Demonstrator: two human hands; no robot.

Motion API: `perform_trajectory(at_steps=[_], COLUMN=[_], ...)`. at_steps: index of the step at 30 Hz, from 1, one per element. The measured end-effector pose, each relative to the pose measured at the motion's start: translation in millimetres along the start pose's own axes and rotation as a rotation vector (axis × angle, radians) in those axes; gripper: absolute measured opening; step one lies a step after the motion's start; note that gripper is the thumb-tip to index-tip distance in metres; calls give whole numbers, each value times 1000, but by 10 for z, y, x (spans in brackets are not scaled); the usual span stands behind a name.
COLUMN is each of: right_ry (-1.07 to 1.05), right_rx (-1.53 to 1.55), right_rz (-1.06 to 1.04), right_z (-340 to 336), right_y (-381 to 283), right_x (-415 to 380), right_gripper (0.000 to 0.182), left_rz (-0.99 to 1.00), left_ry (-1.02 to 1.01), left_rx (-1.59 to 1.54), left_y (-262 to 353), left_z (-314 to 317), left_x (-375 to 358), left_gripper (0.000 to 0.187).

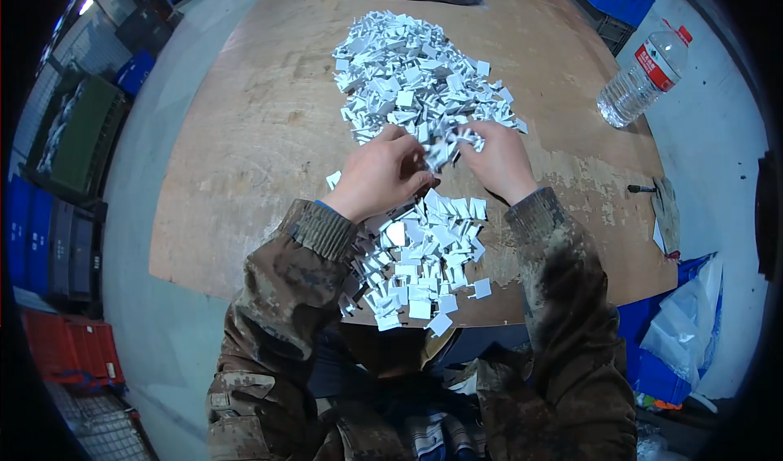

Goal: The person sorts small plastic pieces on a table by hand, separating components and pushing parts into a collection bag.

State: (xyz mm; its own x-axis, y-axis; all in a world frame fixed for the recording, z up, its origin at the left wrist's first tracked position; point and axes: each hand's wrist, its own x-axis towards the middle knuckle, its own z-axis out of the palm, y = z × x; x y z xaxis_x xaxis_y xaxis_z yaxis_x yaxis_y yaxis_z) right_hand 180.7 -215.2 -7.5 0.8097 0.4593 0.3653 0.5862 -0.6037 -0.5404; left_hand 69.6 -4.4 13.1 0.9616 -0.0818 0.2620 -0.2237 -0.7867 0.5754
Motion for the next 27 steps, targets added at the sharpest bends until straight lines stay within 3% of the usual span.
perform_trajectory(at_steps=[6,11,15,20,27], right_ry=[-128,-117,-156,-233,-231], right_rx=[79,199,214,138,49], right_rz=[-7,-66,-236,-55,-18], right_z=[-65,-44,42,-68,-62], right_y=[-208,-216,-138,-282,-318], right_x=[-113,-132,-132,-139,-121], right_gripper=[30,32,34,29,33], left_rz=[-49,84,-58,-262,-9], left_ry=[-108,20,26,-24,-21], left_rx=[68,12,-111,-131,-1], left_y=[37,-38,-138,7,74], left_z=[-59,31,77,-12,-20], left_x=[6,-5,29,29,11], left_gripper=[23,22,17,16,17])
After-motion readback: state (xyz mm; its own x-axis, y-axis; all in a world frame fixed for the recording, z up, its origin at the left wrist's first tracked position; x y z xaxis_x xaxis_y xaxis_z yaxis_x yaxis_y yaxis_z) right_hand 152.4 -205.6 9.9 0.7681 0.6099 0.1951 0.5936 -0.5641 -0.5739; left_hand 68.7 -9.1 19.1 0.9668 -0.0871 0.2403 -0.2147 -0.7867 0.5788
